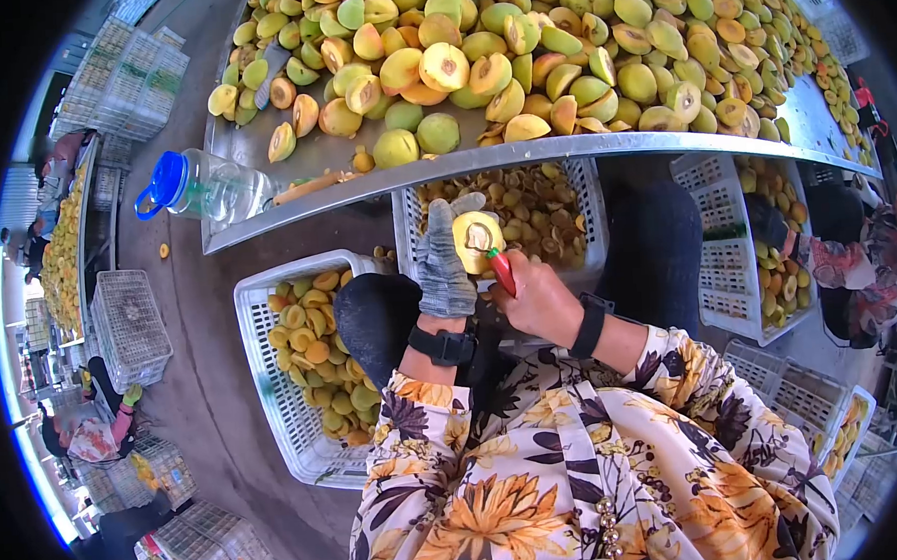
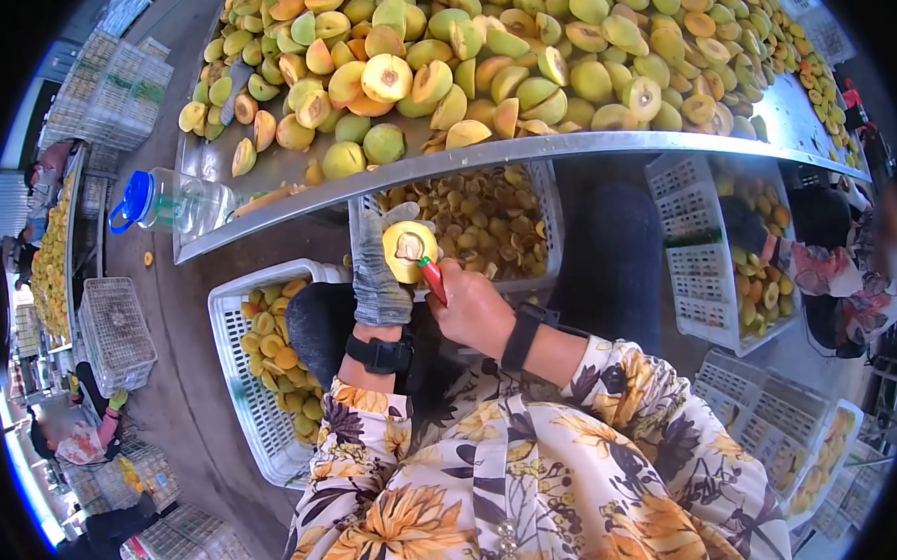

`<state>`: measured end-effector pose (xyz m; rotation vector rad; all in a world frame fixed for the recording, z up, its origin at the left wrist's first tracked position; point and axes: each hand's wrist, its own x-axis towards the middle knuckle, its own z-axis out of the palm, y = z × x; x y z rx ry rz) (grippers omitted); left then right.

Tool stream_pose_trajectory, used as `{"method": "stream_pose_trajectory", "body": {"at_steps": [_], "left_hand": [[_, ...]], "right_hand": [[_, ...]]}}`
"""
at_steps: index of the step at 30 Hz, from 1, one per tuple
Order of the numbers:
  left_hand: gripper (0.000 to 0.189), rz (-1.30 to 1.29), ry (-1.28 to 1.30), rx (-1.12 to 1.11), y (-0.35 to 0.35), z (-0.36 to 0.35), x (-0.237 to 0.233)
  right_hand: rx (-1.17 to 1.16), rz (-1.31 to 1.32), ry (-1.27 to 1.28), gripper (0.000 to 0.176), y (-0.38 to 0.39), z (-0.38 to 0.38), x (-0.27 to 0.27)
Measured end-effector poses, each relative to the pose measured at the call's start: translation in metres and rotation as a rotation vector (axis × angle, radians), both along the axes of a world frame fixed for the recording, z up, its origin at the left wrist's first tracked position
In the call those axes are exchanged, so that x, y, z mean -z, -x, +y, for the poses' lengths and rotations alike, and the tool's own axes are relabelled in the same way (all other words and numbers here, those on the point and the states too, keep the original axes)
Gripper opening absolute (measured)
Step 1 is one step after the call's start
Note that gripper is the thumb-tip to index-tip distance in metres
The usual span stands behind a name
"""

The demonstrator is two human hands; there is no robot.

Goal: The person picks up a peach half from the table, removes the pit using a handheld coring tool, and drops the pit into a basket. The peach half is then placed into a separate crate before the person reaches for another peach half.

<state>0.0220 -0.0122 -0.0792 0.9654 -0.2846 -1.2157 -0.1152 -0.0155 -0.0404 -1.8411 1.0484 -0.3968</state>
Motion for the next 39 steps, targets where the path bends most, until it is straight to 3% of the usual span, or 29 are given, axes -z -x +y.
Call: {"method": "stream_pose_trajectory", "body": {"at_steps": [10, 17, 19, 23, 27, 29, 30, 33, 39], "left_hand": [[0.049, 0.025, 0.027, 0.022, -0.002, 0.002, -0.010], [0.053, 0.056, -0.032, 0.050, -0.010, 0.007, 0.001], [0.055, 0.181, -0.035, 0.181, -0.015, 0.009, 0.000], [0.057, 0.191, -0.167, 0.369, -0.022, 0.008, -0.008], [0.060, 0.132, -0.178, 0.410, -0.018, 0.007, -0.010], [0.059, 0.262, -0.054, 0.315, -0.015, 0.006, -0.007], [0.059, 0.258, -0.056, 0.316, -0.013, 0.007, -0.007], [0.057, 0.161, -0.069, 0.043, 0.001, 0.010, -0.008], [0.052, 0.114, -0.107, -0.008, 0.014, 0.007, -0.014]], "right_hand": [[-0.009, 0.010, 0.031, 0.021, -0.002, 0.002, -0.001], [-0.146, 0.066, 0.069, 0.022, 0.002, 0.001, 0.004], [-0.188, 0.058, 0.050, 0.022, 0.005, 0.000, 0.003], [-0.307, 0.097, 0.075, 0.021, 0.013, -0.004, 0.001], [-0.295, 0.064, 0.069, 0.020, 0.016, -0.007, 0.009], [-0.258, 0.055, 0.073, 0.019, 0.013, -0.008, 0.011], [-0.225, 0.048, 0.081, 0.018, 0.012, -0.009, 0.011], [-0.155, 0.077, 0.068, 0.019, 0.010, -0.013, 0.007], [-0.095, 0.071, -0.034, 0.023, 0.005, -0.005, 0.005]]}}
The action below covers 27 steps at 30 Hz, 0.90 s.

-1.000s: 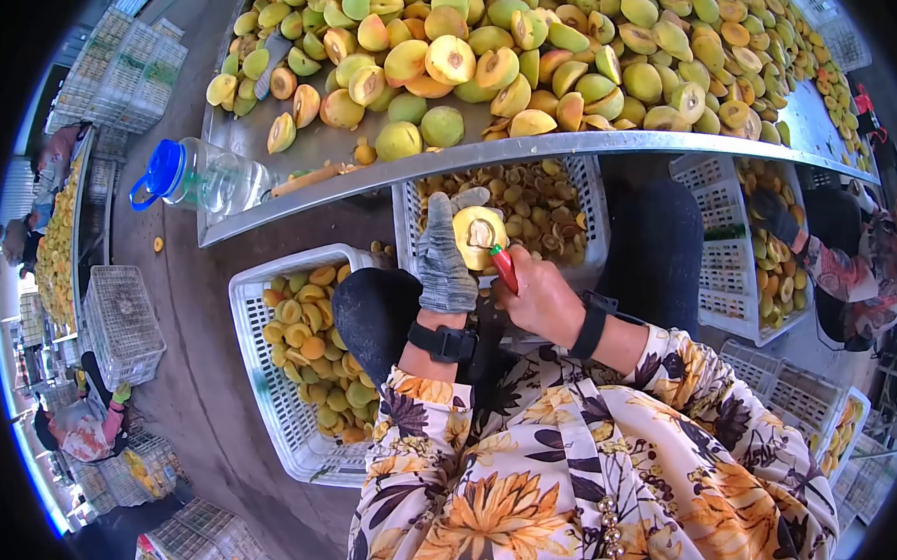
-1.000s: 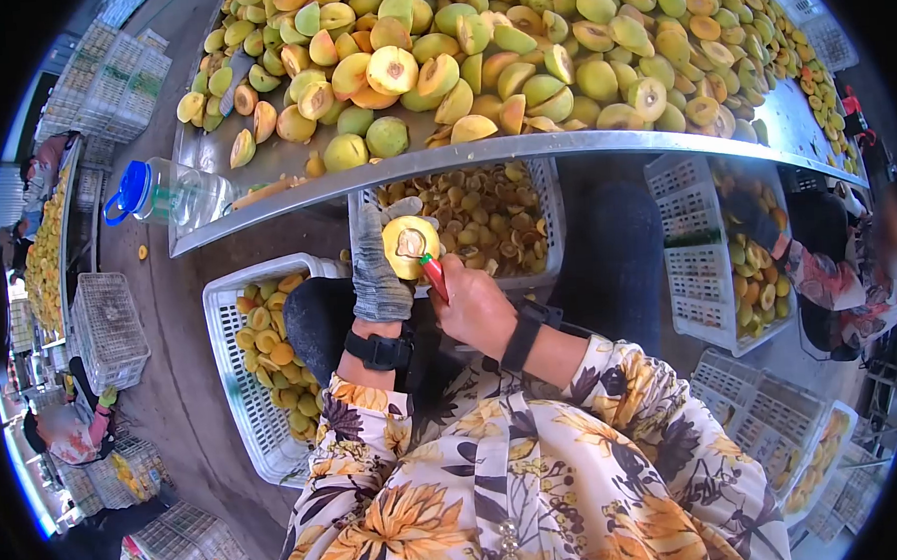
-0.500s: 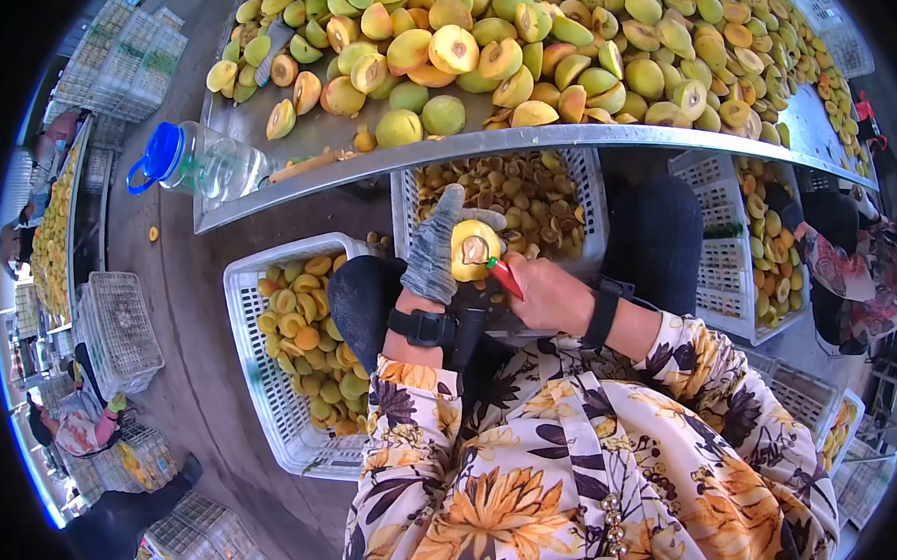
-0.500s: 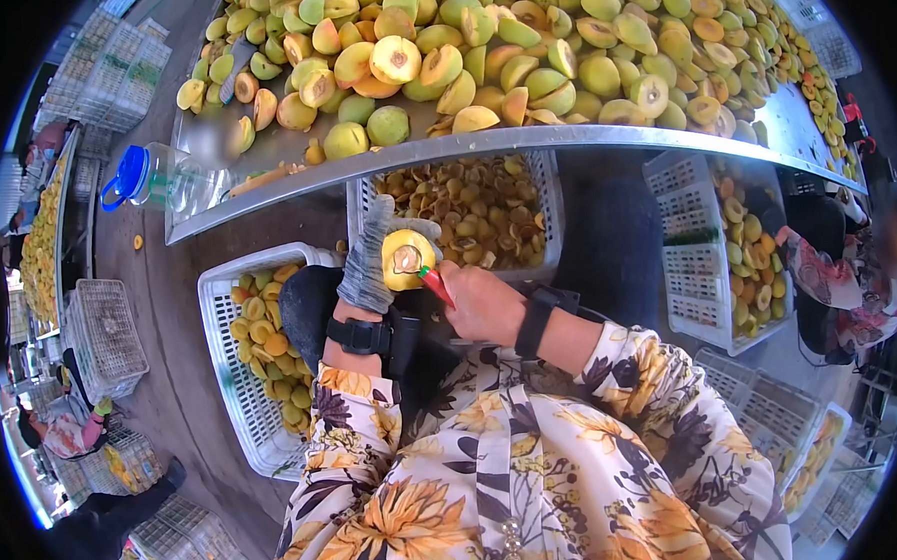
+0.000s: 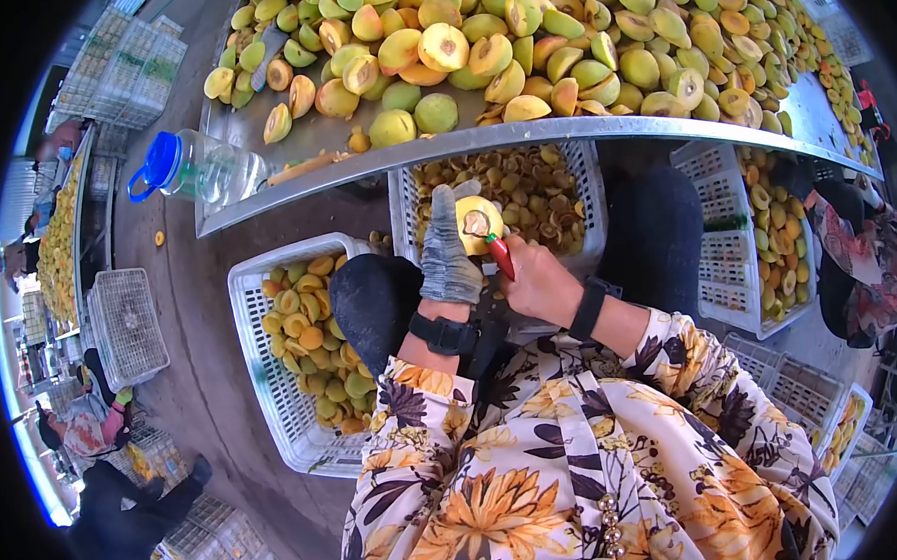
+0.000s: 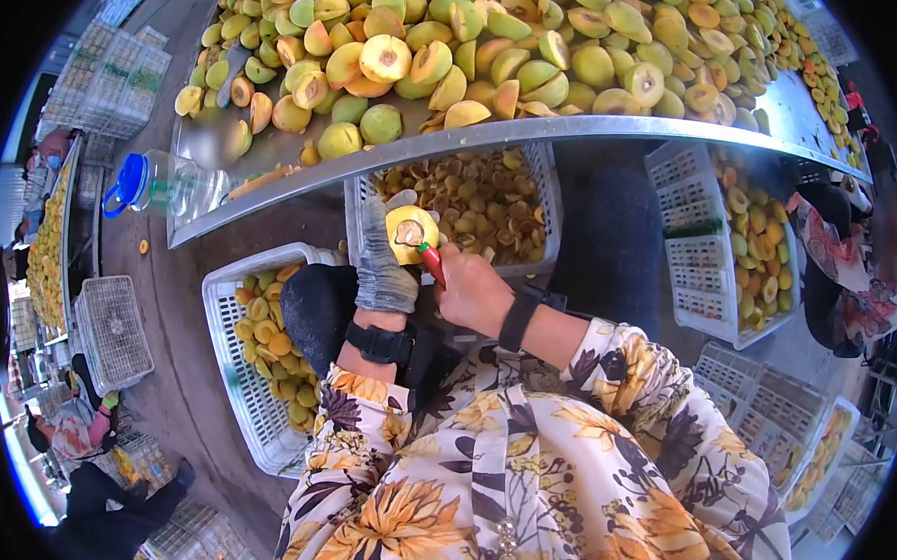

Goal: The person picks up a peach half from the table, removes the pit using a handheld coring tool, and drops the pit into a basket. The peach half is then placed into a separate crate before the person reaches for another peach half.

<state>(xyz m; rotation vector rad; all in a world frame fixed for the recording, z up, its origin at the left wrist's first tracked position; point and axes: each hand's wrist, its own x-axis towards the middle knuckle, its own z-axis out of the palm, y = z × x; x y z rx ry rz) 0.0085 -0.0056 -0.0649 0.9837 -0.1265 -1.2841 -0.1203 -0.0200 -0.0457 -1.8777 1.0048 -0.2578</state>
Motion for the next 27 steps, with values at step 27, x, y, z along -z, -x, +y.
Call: {"method": "stream_pose_trajectory", "body": {"at_steps": [27], "left_hand": [[0.041, 0.173, 0.165, 0.005, -0.026, -0.007, 0.007]], "right_hand": [[-0.121, -0.036, 0.255, 0.030, 0.001, -0.009, -0.029]]}}
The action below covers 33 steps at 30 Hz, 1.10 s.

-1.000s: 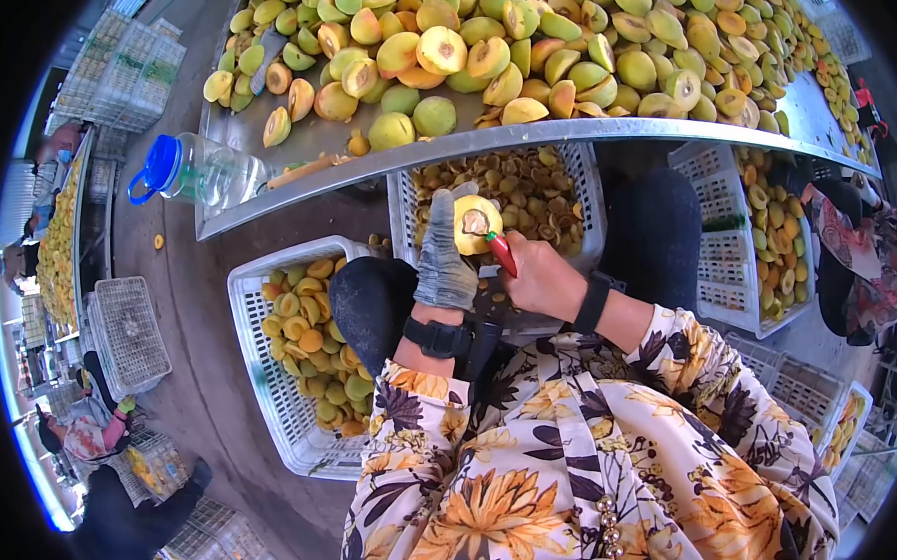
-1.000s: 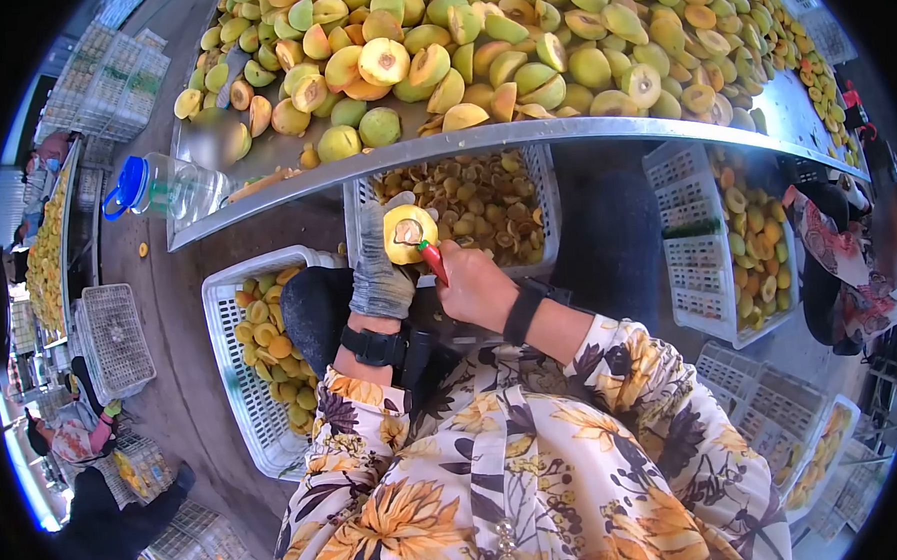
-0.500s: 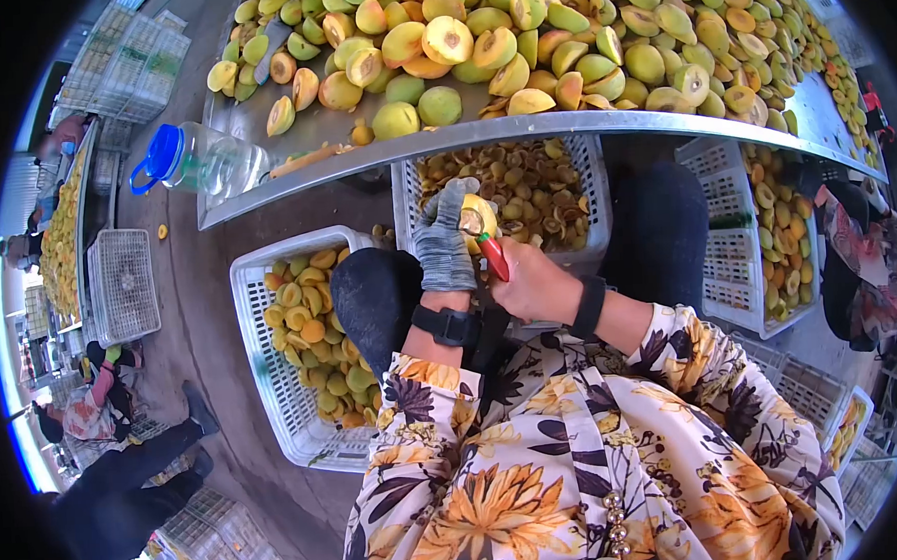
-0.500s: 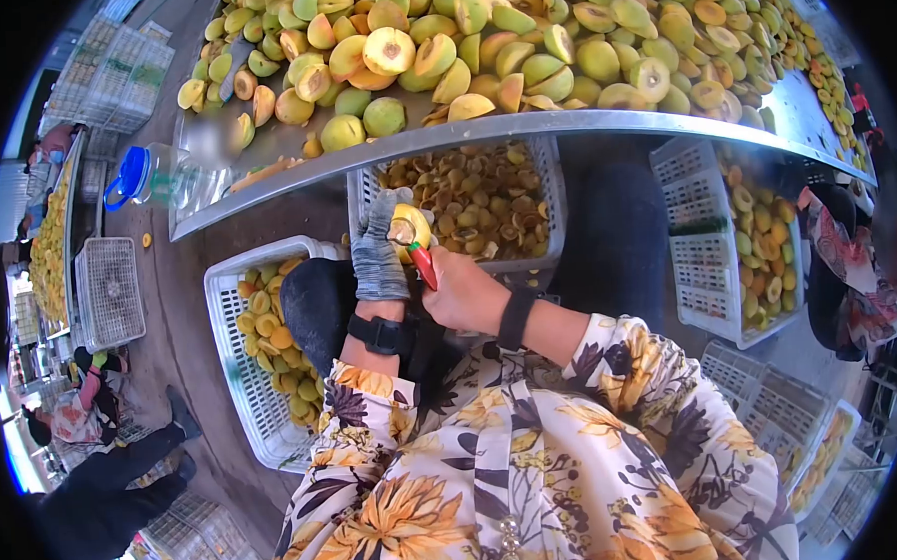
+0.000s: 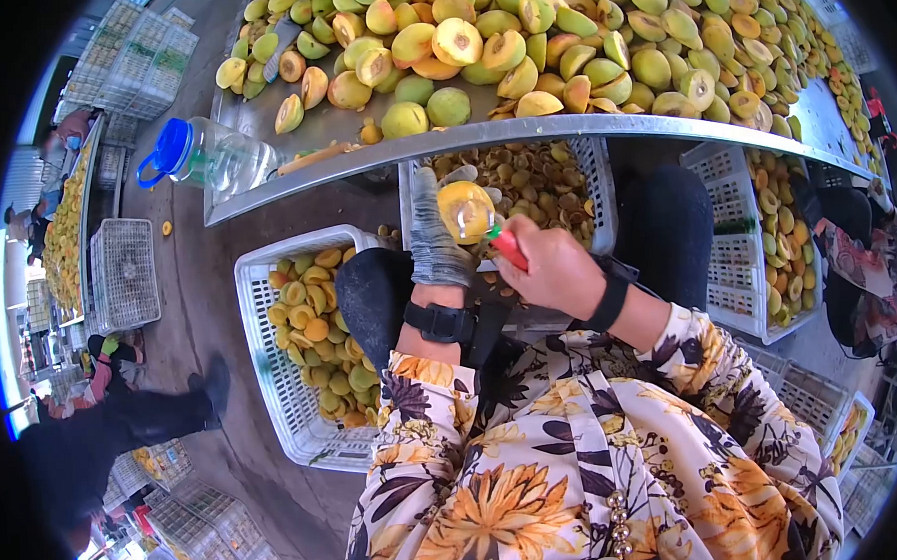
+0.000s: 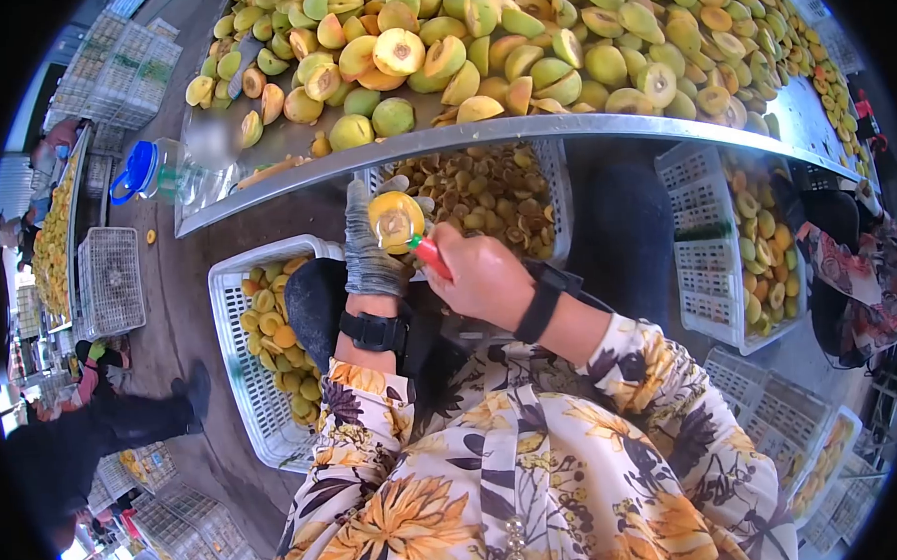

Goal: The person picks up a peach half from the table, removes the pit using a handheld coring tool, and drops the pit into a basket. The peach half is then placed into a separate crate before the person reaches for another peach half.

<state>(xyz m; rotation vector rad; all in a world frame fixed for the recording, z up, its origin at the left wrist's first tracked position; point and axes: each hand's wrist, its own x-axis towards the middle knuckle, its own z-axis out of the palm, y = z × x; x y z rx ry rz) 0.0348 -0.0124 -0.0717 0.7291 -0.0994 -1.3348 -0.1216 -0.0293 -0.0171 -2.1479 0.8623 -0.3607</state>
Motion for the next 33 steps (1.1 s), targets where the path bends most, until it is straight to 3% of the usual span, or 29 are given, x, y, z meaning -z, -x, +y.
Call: {"method": "stream_pose_trajectory", "body": {"at_steps": [3, 6, 7, 9, 13, 15, 18, 19, 20, 22, 23, 25, 28, 33], "left_hand": [[0.046, 0.057, -0.122, -0.028, -0.001, 0.001, -0.001], [0.070, -0.132, -0.008, 0.371, -0.001, 0.000, -0.014], [0.082, -0.149, -0.107, 0.340, 0.010, 0.000, -0.020], [0.083, -0.221, -0.102, 0.304, 0.014, -0.001, -0.031], [0.081, -0.266, -0.043, 0.174, 0.017, 0.008, -0.030], [0.072, -0.346, 0.061, -0.012, 0.024, 0.006, -0.026], [0.063, -0.360, 0.037, 0.045, 0.028, 0.006, -0.028], [0.052, -0.162, 0.079, 0.097, 0.020, 0.008, -0.012], [0.052, -0.165, 0.077, 0.096, 0.016, 0.005, 0.001], [0.050, -0.144, -0.035, -0.174, 0.011, 0.000, 0.017], [0.047, -0.126, -0.050, -0.190, 0.010, 0.002, 0.014], [0.047, -0.140, -0.045, -0.190, 0.007, 0.002, 0.021], [0.047, -0.156, -0.051, -0.155, 0.008, 0.003, 0.016], [0.047, -0.225, 0.006, -0.052, 0.010, 0.004, 0.004]], "right_hand": [[0.109, -0.140, 0.013, 0.040, 0.003, -0.009, -0.008], [0.180, -0.314, 0.126, 0.044, 0.002, -0.026, 0.000], [0.116, -0.218, -0.001, 0.043, 0.004, -0.029, 0.001], [0.047, -0.071, -0.144, 0.041, 0.004, -0.030, -0.002], [0.133, -0.268, -0.058, 0.036, -0.003, -0.026, 0.008], [0.435, -0.465, -0.832, 0.031, -0.009, -0.023, -0.007], [0.571, -0.599, -1.018, 0.026, -0.024, -0.009, 0.002], [0.546, -0.541, -1.018, 0.027, -0.026, -0.004, 0.002], [0.456, -0.466, -0.963, 0.030, -0.023, -0.003, 0.004], [0.392, -0.256, -0.385, 0.035, -0.020, 0.004, 0.023], [0.391, -0.255, -0.385, 0.035, -0.017, 0.003, 0.027], [0.194, -0.279, 0.044, 0.034, -0.009, 0.000, 0.031], [0.068, -0.244, 0.092, 0.030, -0.007, -0.003, 0.021], [0.084, -0.057, -0.039, 0.026, -0.003, -0.001, 0.022]]}}
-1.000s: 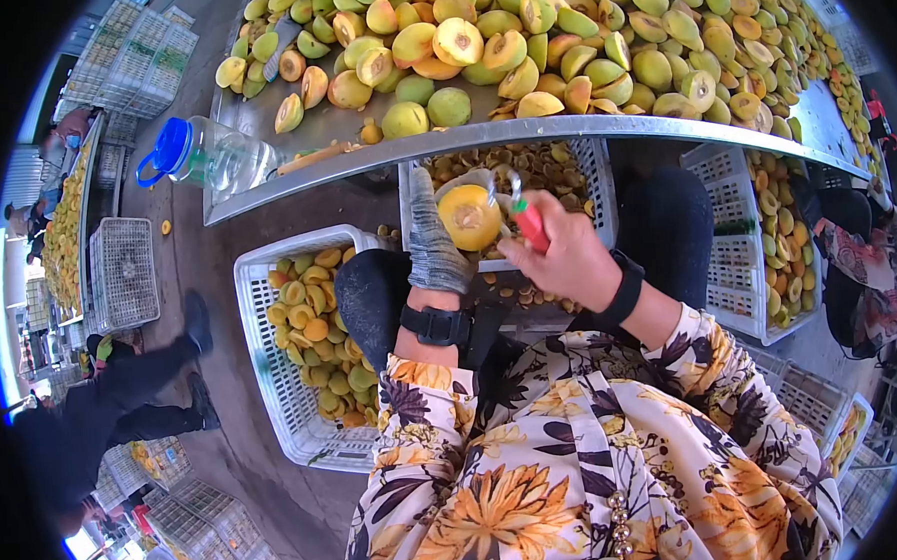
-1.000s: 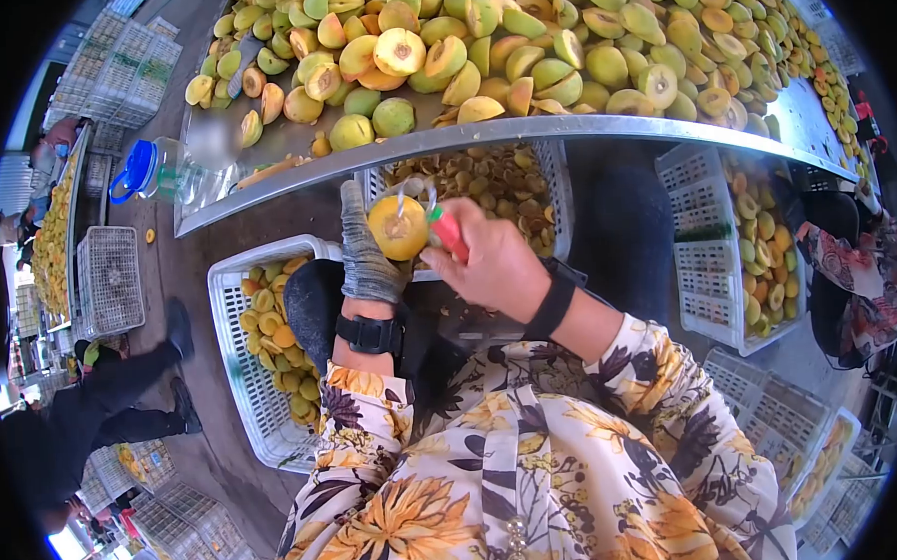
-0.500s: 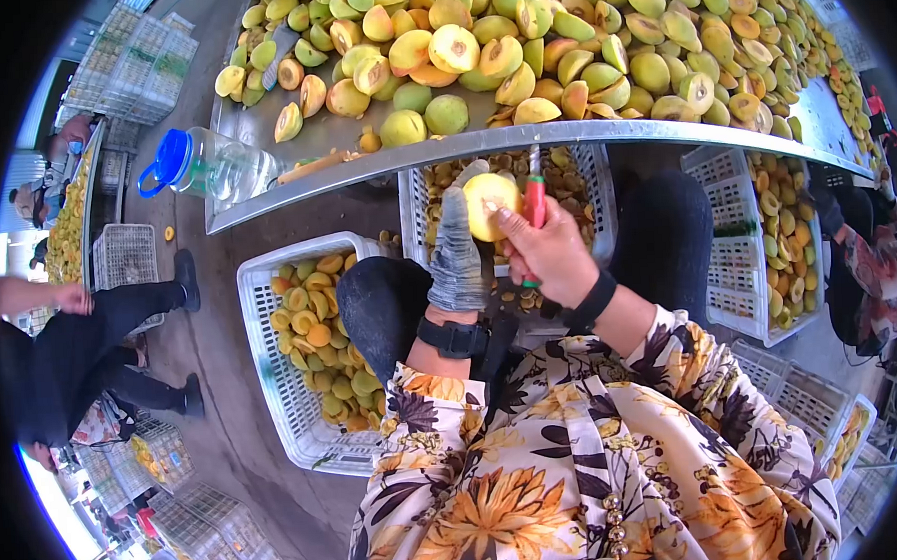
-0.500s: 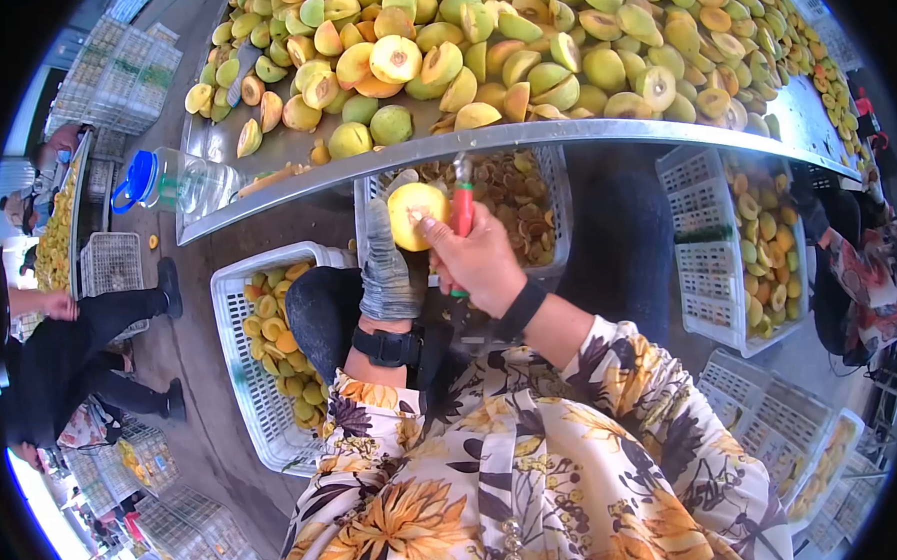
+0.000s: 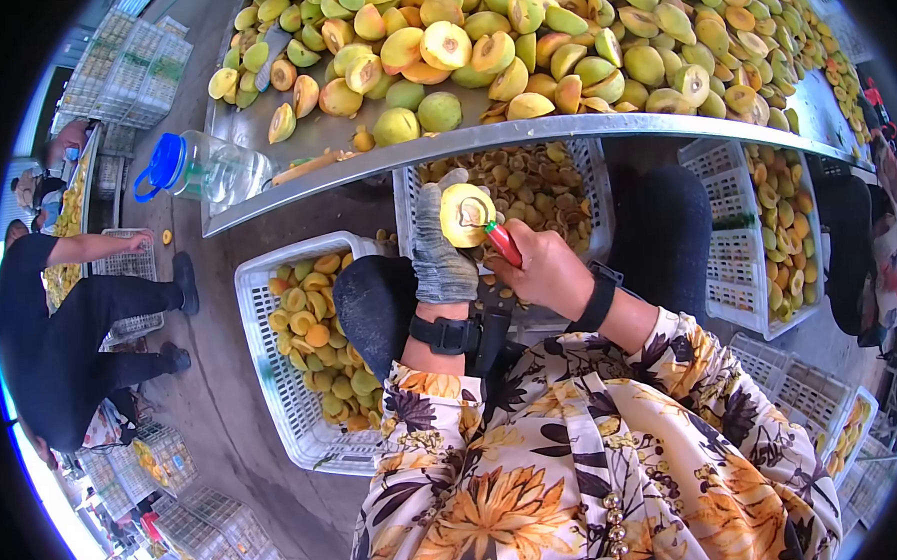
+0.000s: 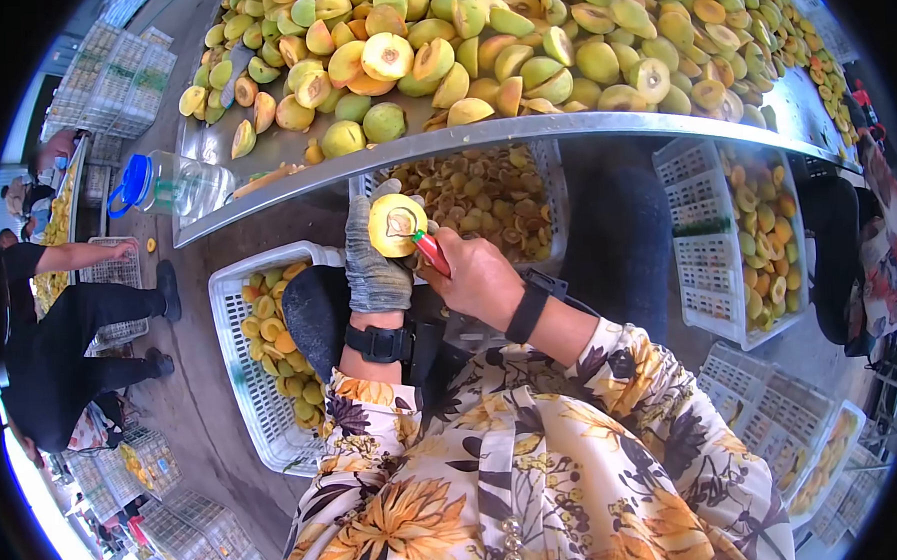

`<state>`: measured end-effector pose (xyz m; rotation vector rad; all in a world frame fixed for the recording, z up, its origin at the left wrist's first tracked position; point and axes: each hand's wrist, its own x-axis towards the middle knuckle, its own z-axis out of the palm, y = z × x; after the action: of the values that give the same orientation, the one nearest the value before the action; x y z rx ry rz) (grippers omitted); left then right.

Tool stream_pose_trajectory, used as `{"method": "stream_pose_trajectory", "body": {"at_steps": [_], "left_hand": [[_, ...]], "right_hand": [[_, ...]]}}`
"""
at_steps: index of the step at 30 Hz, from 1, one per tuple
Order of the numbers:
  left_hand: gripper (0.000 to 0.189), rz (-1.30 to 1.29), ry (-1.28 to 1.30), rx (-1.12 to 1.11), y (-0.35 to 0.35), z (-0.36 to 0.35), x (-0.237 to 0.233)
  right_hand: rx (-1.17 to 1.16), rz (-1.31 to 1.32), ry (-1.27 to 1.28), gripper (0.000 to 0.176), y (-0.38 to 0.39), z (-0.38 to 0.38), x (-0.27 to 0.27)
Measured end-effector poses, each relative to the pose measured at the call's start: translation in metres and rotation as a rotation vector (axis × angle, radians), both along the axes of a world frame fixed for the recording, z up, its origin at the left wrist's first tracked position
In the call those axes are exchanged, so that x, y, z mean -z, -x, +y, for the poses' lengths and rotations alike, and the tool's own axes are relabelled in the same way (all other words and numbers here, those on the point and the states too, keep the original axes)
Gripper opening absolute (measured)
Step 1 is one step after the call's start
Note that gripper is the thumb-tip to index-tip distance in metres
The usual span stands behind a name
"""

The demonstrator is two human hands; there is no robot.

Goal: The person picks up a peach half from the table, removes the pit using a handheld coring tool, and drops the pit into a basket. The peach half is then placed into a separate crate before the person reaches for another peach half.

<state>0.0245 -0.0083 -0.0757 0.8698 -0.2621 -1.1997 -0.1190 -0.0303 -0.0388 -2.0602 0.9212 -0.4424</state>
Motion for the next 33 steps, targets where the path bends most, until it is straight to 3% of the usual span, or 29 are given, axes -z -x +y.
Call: {"method": "stream_pose_trajectory", "body": {"at_steps": [3, 7, 9, 15, 17, 19, 21, 25, 28, 33], "left_hand": [[0.049, -0.068, -0.011, -0.087, 0.010, 0.000, -0.014], [0.051, -0.064, -0.013, -0.018, 0.007, 0.001, -0.002], [0.050, -0.181, -0.058, -0.056, 0.011, 0.002, -0.001], [0.038, -0.049, -0.093, 0.004, 0.012, 0.005, -0.014], [0.040, 0.012, -0.114, 0.050, 0.004, 0.005, -0.007], [0.035, 0.062, -0.142, 0.290, -0.005, 0.006, -0.008], [0.036, 0.057, -0.183, 0.326, -0.005, 0.005, -0.011], [0.042, 0.114, -0.100, 0.205, 0.006, 0.005, -0.017], [0.038, 0.023, -0.074, -0.050, 0.019, 0.005, -0.015], [0.032, 0.109, -0.167, -0.043, 0.013, 0.004, -0.020]], "right_hand": [[0.016, 0.024, -0.005, 0.025, 0.000, 0.001, 0.005], [0.034, 0.069, -0.019, 0.024, 0.000, 0.004, 0.007], [0.047, 0.063, -0.066, 0.023, -0.001, 0.008, 0.006], [-0.042, 0.028, -0.154, 0.022, 0.003, 0.014, 0.008], [-0.090, 0.046, -0.144, 0.022, 0.008, 0.012, 0.010], [-0.200, 0.063, -0.096, 0.020, 0.013, 0.007, 0.010], [-0.198, 0.080, -0.163, 0.019, 0.015, 0.000, 0.011], [-0.110, 0.025, -0.214, 0.017, 0.011, 0.001, 0.011], [-0.060, 0.001, -0.215, 0.017, 0.006, 0.008, 0.009], [-0.082, -0.016, -0.163, 0.017, 0.003, 0.014, 0.017]]}}
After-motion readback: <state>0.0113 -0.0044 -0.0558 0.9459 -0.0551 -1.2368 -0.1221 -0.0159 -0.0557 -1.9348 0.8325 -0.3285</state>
